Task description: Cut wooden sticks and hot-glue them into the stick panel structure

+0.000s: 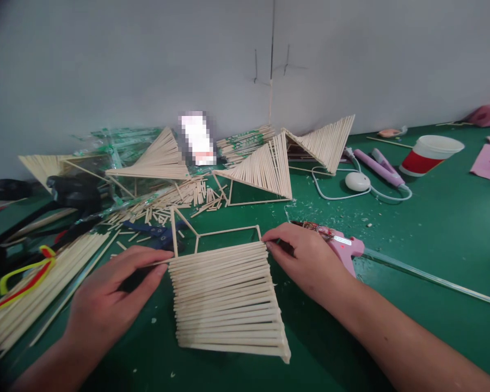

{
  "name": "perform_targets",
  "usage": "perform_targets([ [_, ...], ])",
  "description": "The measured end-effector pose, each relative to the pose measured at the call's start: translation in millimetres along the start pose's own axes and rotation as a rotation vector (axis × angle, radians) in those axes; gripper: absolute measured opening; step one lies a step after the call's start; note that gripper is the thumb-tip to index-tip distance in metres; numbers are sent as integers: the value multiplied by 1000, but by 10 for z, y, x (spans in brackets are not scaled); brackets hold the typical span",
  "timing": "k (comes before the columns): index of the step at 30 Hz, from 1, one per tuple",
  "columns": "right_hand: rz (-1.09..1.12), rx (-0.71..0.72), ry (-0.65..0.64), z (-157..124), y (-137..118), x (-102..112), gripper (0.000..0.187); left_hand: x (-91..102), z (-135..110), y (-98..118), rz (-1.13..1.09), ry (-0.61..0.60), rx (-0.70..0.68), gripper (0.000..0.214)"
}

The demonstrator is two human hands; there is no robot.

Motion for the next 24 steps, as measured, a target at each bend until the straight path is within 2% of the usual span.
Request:
perform_targets([
  [16, 11, 3, -6, -5, 15, -13, 20, 1, 41, 20, 8, 19, -16, 10],
  [20, 19, -3, -17, -5, 16, -15, 20, 0, 50, 45, 26, 15, 15, 9],
  [24, 27, -1, -9, -3, 10, -12, 20, 12, 54, 74, 42, 10, 104, 7],
])
Point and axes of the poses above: each hand's wrist, its own z-axis towards the middle knuckle, its own x-axis out of the back of the hand, y = z × x, the point moved 2 cm from there along z, towards the middle knuckle, and after that the axes turned 7 degrees about -z, right-handed, at the moved point
